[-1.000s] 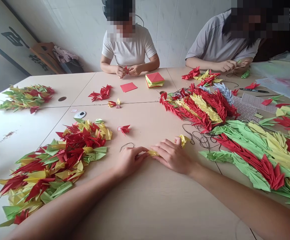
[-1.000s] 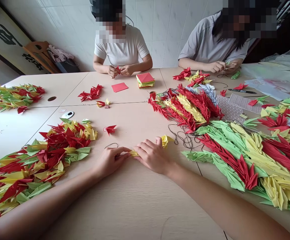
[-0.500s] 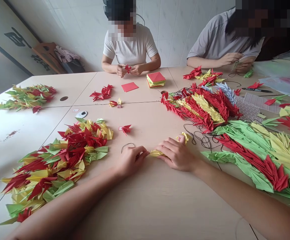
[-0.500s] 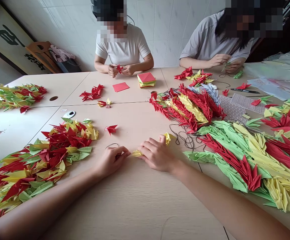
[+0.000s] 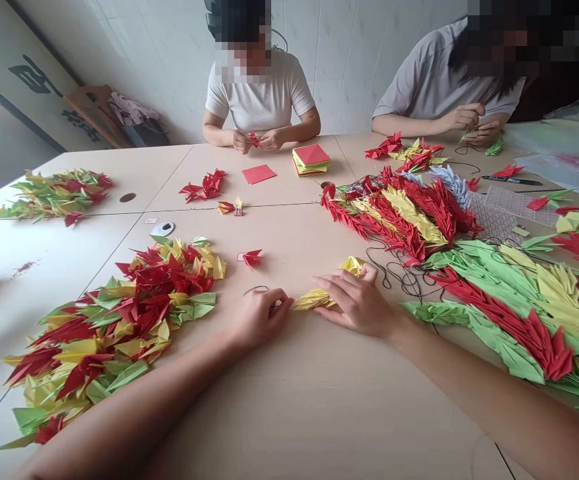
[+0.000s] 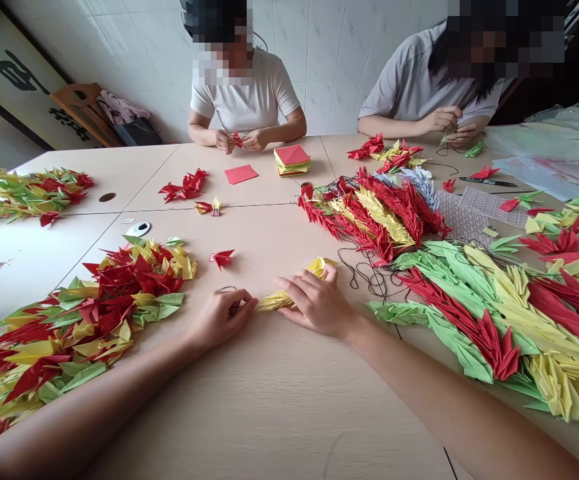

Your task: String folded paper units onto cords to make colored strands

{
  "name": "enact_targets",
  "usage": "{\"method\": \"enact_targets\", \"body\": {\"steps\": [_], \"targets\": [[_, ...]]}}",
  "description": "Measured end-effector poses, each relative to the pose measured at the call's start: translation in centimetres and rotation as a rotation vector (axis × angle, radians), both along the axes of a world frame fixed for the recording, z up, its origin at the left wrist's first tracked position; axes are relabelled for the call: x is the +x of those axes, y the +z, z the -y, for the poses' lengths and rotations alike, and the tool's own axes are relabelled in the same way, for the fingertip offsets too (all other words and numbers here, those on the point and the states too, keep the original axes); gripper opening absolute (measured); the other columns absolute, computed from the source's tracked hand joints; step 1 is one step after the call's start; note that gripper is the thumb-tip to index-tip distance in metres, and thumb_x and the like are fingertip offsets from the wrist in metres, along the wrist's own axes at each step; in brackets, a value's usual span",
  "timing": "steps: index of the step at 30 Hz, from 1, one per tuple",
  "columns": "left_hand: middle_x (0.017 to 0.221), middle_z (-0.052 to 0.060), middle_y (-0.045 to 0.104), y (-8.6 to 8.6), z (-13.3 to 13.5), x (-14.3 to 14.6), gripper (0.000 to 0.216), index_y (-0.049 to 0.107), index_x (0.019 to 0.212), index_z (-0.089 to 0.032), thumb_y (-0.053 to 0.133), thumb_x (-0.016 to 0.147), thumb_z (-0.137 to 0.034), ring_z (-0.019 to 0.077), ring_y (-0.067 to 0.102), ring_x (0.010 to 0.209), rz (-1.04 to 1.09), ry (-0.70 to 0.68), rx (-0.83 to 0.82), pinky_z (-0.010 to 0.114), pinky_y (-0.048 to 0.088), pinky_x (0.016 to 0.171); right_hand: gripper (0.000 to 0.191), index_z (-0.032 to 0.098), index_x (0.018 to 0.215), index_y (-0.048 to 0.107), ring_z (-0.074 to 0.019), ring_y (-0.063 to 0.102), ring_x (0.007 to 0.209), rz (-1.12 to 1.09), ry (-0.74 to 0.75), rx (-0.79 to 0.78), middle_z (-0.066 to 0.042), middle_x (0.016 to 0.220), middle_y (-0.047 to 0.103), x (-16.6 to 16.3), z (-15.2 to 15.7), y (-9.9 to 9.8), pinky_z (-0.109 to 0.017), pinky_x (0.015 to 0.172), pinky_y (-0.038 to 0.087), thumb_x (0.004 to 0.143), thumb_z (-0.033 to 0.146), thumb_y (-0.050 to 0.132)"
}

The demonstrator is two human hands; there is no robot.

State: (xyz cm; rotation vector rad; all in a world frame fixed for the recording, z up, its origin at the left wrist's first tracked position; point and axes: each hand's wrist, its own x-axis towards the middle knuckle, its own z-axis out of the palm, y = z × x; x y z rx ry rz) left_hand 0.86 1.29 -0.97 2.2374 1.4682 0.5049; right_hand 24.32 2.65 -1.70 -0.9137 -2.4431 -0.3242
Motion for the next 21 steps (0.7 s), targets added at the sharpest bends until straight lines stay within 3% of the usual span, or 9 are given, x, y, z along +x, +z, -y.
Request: {"method": "enact_targets", "body": {"steps": [4, 8, 12, 14, 17, 21], "targets": [[0.052, -0.004, 0.045, 0.3, -0.1, -0.1, 0.03, 0.05, 0.062, -0.018, 0.045, 0.088, -0.032, 0.0091, 0.038, 0.048, 0.037, 0.066, -0.03, 0.022, 0.025, 0.05, 0.033, 0.018, 0.109, 0.062, -0.0225, 0.056, 0.094, -0.081, -0.002, 0.087, -0.005, 0.093, 0.071, 0.6, -0.4, 0.1, -0.038, 0.078, 0.021, 0.087, 0.041, 0.054], [0.055, -0.004, 0.049, 0.4, -0.2, -0.3, 0.027, 0.048, 0.065, -0.018, 0.046, 0.087, -0.033, 0.01, 0.041, 0.049, 0.076, 0.156, -0.039, 0.023, 0.025, 0.049, 0.018, 0.02, 0.099, 0.064, -0.0205, 0.058, 0.091, -0.169, -0.063, 0.174, -0.001, 0.088, 0.071, 1.3, -0.9, 0.2, -0.038, 0.077, 0.019, 0.086, 0.026, 0.053], [0.061, -0.002, 0.057, 0.5, -0.1, -0.6, 0.027, 0.052, 0.066, -0.019, 0.047, 0.088, -0.034, 0.0127, 0.05, 0.055, -0.046, 0.163, 0.037, 0.024, 0.03, 0.053, 0.026, 0.019, 0.1, 0.063, -0.0209, 0.059, 0.093, -0.198, -0.111, 0.136, -0.002, 0.091, 0.072, 1.7, -1.4, 0.2, -0.039, 0.077, 0.018, 0.082, 0.01, 0.046], [0.073, 0.001, 0.063, 0.6, 0.0, -0.7, 0.023, 0.057, 0.077, -0.019, 0.046, 0.089, -0.035, 0.0164, 0.058, 0.067, -0.087, 0.139, 0.122, 0.026, 0.036, 0.059, 0.031, 0.019, 0.1, 0.062, -0.022, 0.058, 0.096, -0.181, -0.114, 0.111, -0.003, 0.095, 0.072, 1.8, -1.7, 0.2, -0.04, 0.076, 0.018, 0.082, 0.007, 0.041], [0.097, 0.007, 0.068, 0.6, 0.2, -0.8, 0.024, 0.059, 0.099, -0.019, 0.047, 0.09, -0.037, 0.0236, 0.06, 0.097, -0.099, 0.049, 0.263, 0.034, 0.044, 0.08, 0.033, 0.019, 0.097, 0.063, -0.0221, 0.057, 0.101, -0.147, -0.127, 0.079, -0.003, 0.102, 0.072, 1.9, -1.9, 0.2, -0.041, 0.077, 0.018, 0.081, 0.004, 0.037], [0.13, 0.012, 0.059, 0.5, 0.4, -0.6, 0.042, 0.05, 0.124, -0.018, 0.051, 0.088, -0.039, 0.0304, 0.046, 0.127, -0.132, -0.128, 0.366, 0.048, 0.031, 0.105, 0.037, 0.02, 0.1, 0.062, -0.0213, 0.055, 0.107, -0.023, -0.07, 0.007, -0.003, 0.113, 0.069, 2.0, -1.9, 0.4, -0.042, 0.081, 0.018, 0.08, 0.003, 0.037]]}}
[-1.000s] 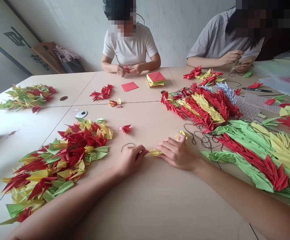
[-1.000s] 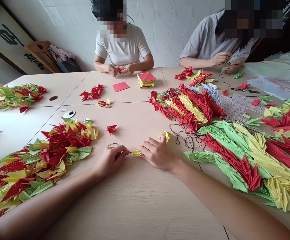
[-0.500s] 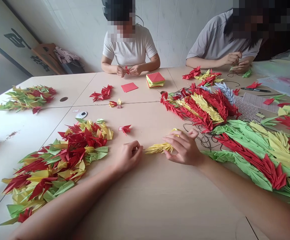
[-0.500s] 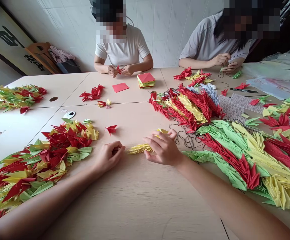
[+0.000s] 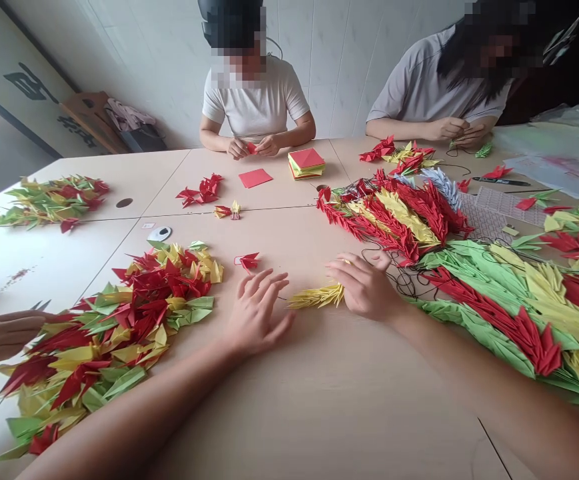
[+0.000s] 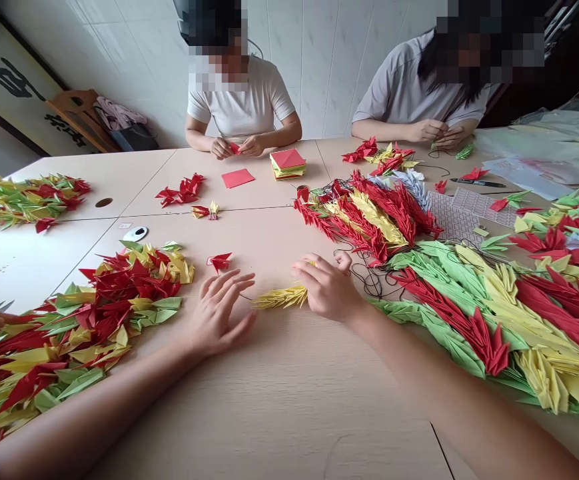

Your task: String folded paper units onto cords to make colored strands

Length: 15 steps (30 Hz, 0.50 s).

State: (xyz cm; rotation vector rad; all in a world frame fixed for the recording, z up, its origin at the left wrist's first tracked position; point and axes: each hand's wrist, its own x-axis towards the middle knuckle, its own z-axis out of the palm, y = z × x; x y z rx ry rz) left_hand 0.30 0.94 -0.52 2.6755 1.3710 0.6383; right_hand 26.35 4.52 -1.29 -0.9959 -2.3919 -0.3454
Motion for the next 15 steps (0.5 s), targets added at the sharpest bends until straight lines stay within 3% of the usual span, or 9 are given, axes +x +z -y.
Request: {"method": "enact_targets", "body": {"steps": [3, 5, 9, 15], "targets": [[0.139, 0.013, 0.052, -0.3, 0.0, 0.3, 0.056, 0.04, 0.137, -0.018, 0.054, 0.087, -0.037, 0.0285, 0.047, 0.127, -0.038, -0.131, -0.058, 0.045, 0.034, 0.105, 0.043, 0.019, 0.113, 0.06, -0.0227, 0.053, 0.111, 0.1, 0.076, -0.12, -0.006, 0.121, 0.065, 0.2, 0.1, 0.0, -0.044, 0.086, 0.019, 0.077, 0.006, 0.04], [0.132, 0.013, 0.058, -0.6, -0.1, 0.4, 0.055, 0.04, 0.138, -0.019, 0.054, 0.088, -0.034, 0.0253, 0.057, 0.115, -0.031, -0.155, -0.09, 0.041, 0.043, 0.098, 0.041, 0.02, 0.116, 0.059, -0.0235, 0.053, 0.112, 0.106, 0.113, -0.152, -0.007, 0.12, 0.066, 0.3, 0.0, -0.2, -0.045, 0.088, 0.021, 0.079, 0.01, 0.044], [0.106, 0.009, 0.07, -0.9, -0.4, 0.4, 0.033, 0.057, 0.122, -0.02, 0.052, 0.091, -0.029, 0.0207, 0.065, 0.093, 0.042, -0.109, -0.037, 0.035, 0.052, 0.083, 0.035, 0.022, 0.123, 0.057, -0.0203, 0.058, 0.107, 0.079, 0.192, -0.103, -0.004, 0.112, 0.07, 0.3, -0.3, -0.4, -0.044, 0.091, 0.025, 0.089, 0.016, 0.049], [0.101, 0.006, 0.073, -1.3, -0.7, 0.3, 0.02, 0.064, 0.103, -0.02, 0.061, 0.085, -0.026, 0.0185, 0.068, 0.087, 0.178, -0.01, -0.023, 0.032, 0.055, 0.079, 0.042, 0.023, 0.133, 0.052, -0.0156, 0.06, 0.106, 0.087, 0.218, -0.046, -0.006, 0.118, 0.067, -0.4, -0.2, -0.2, -0.038, 0.092, 0.036, 0.094, 0.009, 0.045]]}}
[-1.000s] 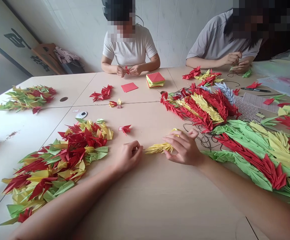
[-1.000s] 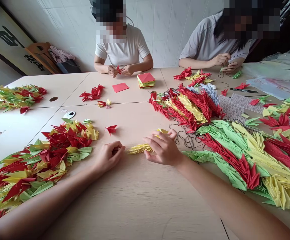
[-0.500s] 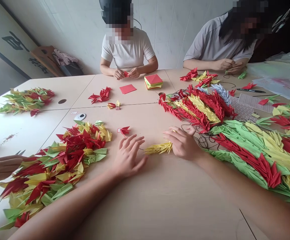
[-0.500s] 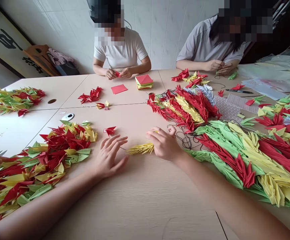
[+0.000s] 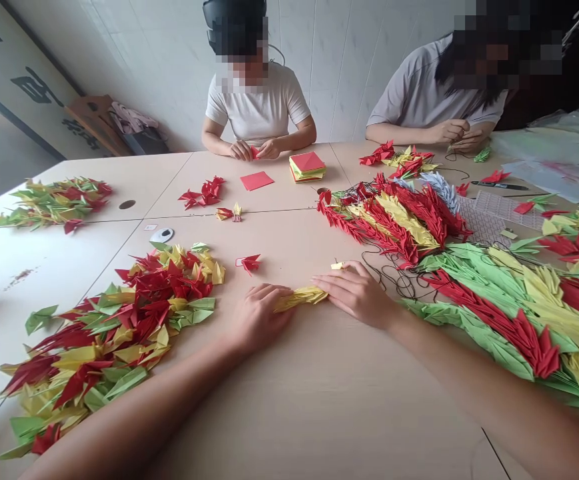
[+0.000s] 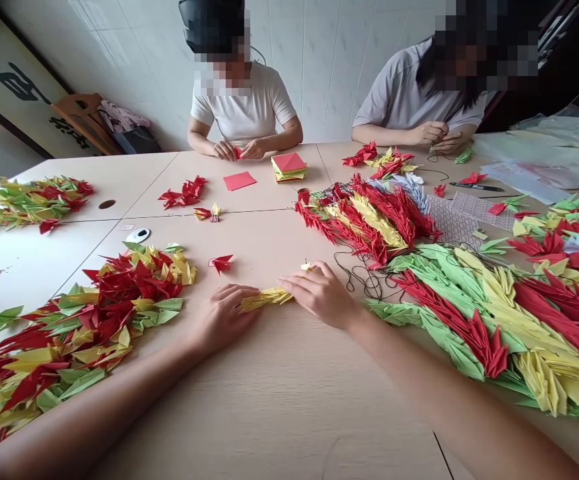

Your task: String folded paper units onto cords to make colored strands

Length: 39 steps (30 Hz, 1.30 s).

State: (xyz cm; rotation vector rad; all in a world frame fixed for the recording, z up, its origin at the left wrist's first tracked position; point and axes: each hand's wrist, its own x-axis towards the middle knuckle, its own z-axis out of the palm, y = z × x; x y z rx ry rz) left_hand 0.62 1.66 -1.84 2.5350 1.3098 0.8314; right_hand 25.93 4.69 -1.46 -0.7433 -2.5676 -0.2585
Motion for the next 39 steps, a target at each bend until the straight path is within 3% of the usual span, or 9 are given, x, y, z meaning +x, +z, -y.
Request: {"method": "enact_targets", "body": {"steps": [6, 11, 14, 18, 22, 27, 30, 34, 39], "targets": [[0.103, 0.005, 0.073, 0.0, -0.1, 0.0, 0.015, 0.065, 0.099, -0.02, 0.059, 0.086, -0.024, 0.0183, 0.069, 0.088, -0.036, -0.043, 0.042, 0.033, 0.055, 0.079, 0.034, 0.021, 0.13, 0.054, -0.0215, 0.053, 0.119, 0.053, -0.074, -0.018, -0.008, 0.126, 0.063, -0.1, 0.2, -0.4, -0.049, 0.102, 0.027, 0.097, 0.02, 0.046], [0.098, 0.004, 0.074, 0.1, -0.1, 0.0, 0.015, 0.065, 0.101, -0.02, 0.058, 0.088, -0.023, 0.0178, 0.069, 0.086, -0.043, -0.053, 0.09, 0.033, 0.055, 0.077, 0.058, 0.02, 0.143, 0.038, -0.026, 0.046, 0.127, 0.074, -0.141, -0.144, -0.012, 0.141, 0.049, 0.9, -0.2, 1.3, -0.053, 0.105, 0.024, 0.092, 0.042, 0.053], [0.097, 0.004, 0.074, 0.0, -0.1, 0.0, 0.015, 0.065, 0.101, -0.02, 0.058, 0.088, -0.023, 0.0176, 0.069, 0.085, -0.033, -0.035, 0.095, 0.032, 0.056, 0.076, 0.056, 0.023, 0.146, 0.031, -0.0255, 0.043, 0.13, 0.163, -0.195, -0.185, -0.01, 0.149, 0.039, 2.0, -0.8, 2.8, -0.052, 0.104, 0.026, 0.092, 0.024, 0.045], [0.098, 0.005, 0.073, -0.1, -0.1, 0.0, 0.016, 0.065, 0.101, -0.02, 0.058, 0.087, -0.022, 0.0175, 0.069, 0.085, -0.029, -0.031, 0.088, 0.032, 0.056, 0.077, 0.061, 0.027, 0.141, 0.04, -0.0223, 0.041, 0.132, 0.206, -0.284, -0.102, -0.006, 0.15, 0.037, 3.2, -1.5, 3.4, -0.053, 0.105, 0.023, 0.086, 0.001, 0.031], [0.1, 0.005, 0.073, -0.2, -0.1, -0.1, 0.017, 0.065, 0.103, -0.02, 0.057, 0.088, -0.021, 0.0173, 0.069, 0.087, -0.041, -0.039, 0.084, 0.031, 0.056, 0.076, 0.058, 0.027, 0.135, 0.048, -0.0211, 0.048, 0.126, 0.226, -0.225, -0.077, -0.005, 0.142, 0.049, 3.3, -1.9, 2.4, -0.052, 0.102, 0.025, 0.088, -0.001, 0.03], [0.097, 0.003, 0.073, -0.2, 0.0, -0.2, 0.015, 0.067, 0.098, -0.022, 0.059, 0.085, -0.022, 0.0155, 0.069, 0.08, -0.045, 0.016, 0.097, 0.027, 0.056, 0.073, 0.035, 0.02, 0.112, 0.063, -0.019, 0.06, 0.106, 0.18, -0.165, -0.047, -0.007, 0.11, 0.069, 3.1, -2.2, 1.8, -0.042, 0.095, 0.032, 0.092, 0.004, 0.039], [0.096, 0.002, 0.073, -0.2, 0.1, -0.2, 0.015, 0.067, 0.097, -0.023, 0.06, 0.084, -0.023, 0.0151, 0.068, 0.079, -0.041, 0.058, 0.074, 0.026, 0.056, 0.073, 0.024, 0.017, 0.101, 0.065, -0.0187, 0.063, 0.094, 0.165, -0.132, -0.015, -0.007, 0.099, 0.071, 3.1, -2.4, 1.8, -0.037, 0.091, 0.037, 0.09, 0.008, 0.047], [0.097, 0.001, 0.073, -0.1, 0.1, -0.3, 0.017, 0.067, 0.097, -0.023, 0.059, 0.082, -0.021, 0.0156, 0.068, 0.08, -0.047, 0.067, 0.052, 0.027, 0.056, 0.074, 0.022, 0.019, 0.1, 0.064, -0.0183, 0.063, 0.084, 0.138, -0.155, -0.078, -0.005, 0.098, 0.07, 3.1, -2.4, 1.6, -0.032, 0.079, 0.043, 0.086, 0.008, 0.052], [0.097, 0.0, 0.073, 0.1, 0.0, -0.4, 0.017, 0.067, 0.096, -0.023, 0.061, 0.08, -0.019, 0.0155, 0.068, 0.08, -0.039, 0.076, 0.05, 0.026, 0.056, 0.072, 0.014, 0.019, 0.092, 0.064, -0.0175, 0.063, 0.077, 0.072, -0.216, -0.083, -0.003, 0.088, 0.069, 2.9, -2.3, 1.4, -0.029, 0.07, 0.042, 0.085, 0.011, 0.055]]}}
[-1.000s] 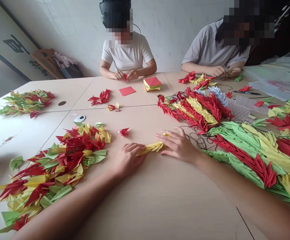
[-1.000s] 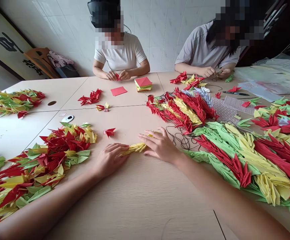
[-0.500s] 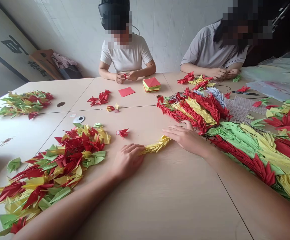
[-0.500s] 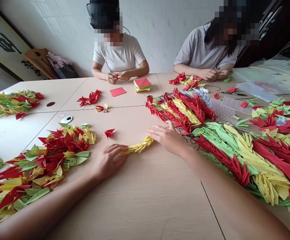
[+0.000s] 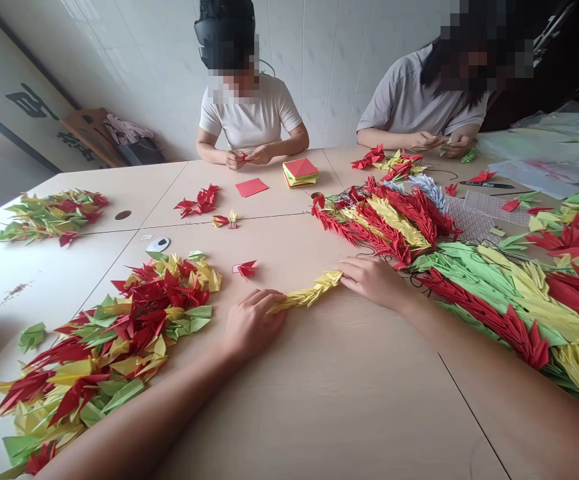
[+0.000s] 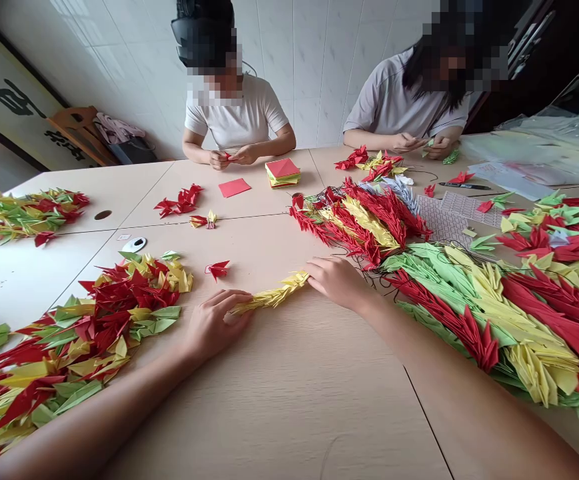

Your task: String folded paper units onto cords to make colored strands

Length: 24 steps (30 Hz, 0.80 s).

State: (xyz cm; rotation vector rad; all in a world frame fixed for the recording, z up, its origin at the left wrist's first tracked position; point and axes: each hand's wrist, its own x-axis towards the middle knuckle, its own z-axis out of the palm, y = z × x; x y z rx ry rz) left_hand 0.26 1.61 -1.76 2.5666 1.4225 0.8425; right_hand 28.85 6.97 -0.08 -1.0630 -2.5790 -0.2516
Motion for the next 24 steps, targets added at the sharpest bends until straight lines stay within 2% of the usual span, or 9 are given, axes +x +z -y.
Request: {"method": "enact_targets", "body": {"steps": [3, 6, 12, 17, 20, 24], "targets": [[0.097, 0.0, 0.073, 0.1, 0.0, -0.1, 0.017, 0.067, 0.096, -0.023, 0.062, 0.08, -0.019, 0.0156, 0.068, 0.082, 0.001, 0.029, -0.01, 0.026, 0.056, 0.07, 0.011, 0.018, 0.083, 0.063, -0.0173, 0.062, 0.076, -0.041, 0.018, 0.09, -0.002, 0.085, 0.07, -0.2, 0.1, -0.1, -0.03, 0.073, 0.04, 0.085, 0.011, 0.055], [0.097, 0.0, 0.073, 0.2, -0.1, -0.1, 0.015, 0.067, 0.093, -0.023, 0.061, 0.08, -0.019, 0.016, 0.068, 0.081, -0.007, 0.056, 0.0, 0.026, 0.056, 0.069, 0.015, 0.018, 0.078, 0.062, -0.0166, 0.061, 0.076, -0.074, 0.027, 0.103, -0.003, 0.084, 0.069, -0.5, 0.3, -0.3, -0.029, 0.073, 0.039, 0.087, 0.011, 0.052], [0.098, 0.0, 0.073, 0.3, -0.1, -0.1, 0.016, 0.066, 0.095, -0.023, 0.06, 0.08, -0.019, 0.0166, 0.068, 0.083, -0.018, 0.076, 0.009, 0.026, 0.056, 0.07, 0.014, 0.018, 0.082, 0.063, -0.0143, 0.06, 0.068, -0.201, -0.047, -0.083, -0.001, 0.08, 0.066, -0.8, 0.6, -0.6, -0.025, 0.062, 0.04, 0.081, 0.009, 0.053], [0.099, 0.0, 0.073, 0.4, 0.0, -0.1, 0.02, 0.066, 0.097, -0.023, 0.06, 0.078, -0.017, 0.0171, 0.068, 0.085, -0.013, 0.071, -0.003, 0.027, 0.056, 0.072, 0.027, 0.019, 0.096, 0.068, -0.0132, 0.062, 0.067, -0.396, -0.058, -0.249, -0.002, 0.089, 0.069, -1.2, 0.7, 0.2, -0.025, 0.066, 0.049, 0.078, 0.008, 0.052], [0.099, 0.0, 0.073, 0.4, 0.0, -0.1, 0.02, 0.066, 0.096, -0.023, 0.06, 0.078, -0.017, 0.0164, 0.068, 0.083, -0.006, 0.068, -0.014, 0.026, 0.056, 0.072, 0.036, 0.022, 0.108, 0.069, -0.0136, 0.063, 0.068, -0.449, -0.07, -0.253, -0.004, 0.096, 0.068, -1.4, 0.9, 0.3, -0.027, 0.066, 0.052, 0.08, 0.009, 0.051], [0.098, 0.0, 0.073, 0.3, -0.1, -0.1, 0.019, 0.066, 0.095, -0.024, 0.06, 0.079, -0.018, 0.0162, 0.068, 0.082, -0.006, 0.073, -0.01, 0.025, 0.056, 0.07, 0.031, 0.021, 0.106, 0.071, -0.0137, 0.065, 0.072, -0.455, -0.042, -0.297, -0.006, 0.103, 0.067, -1.4, 0.8, 0.0, -0.027, 0.068, 0.056, 0.083, 0.014, 0.052]]}}
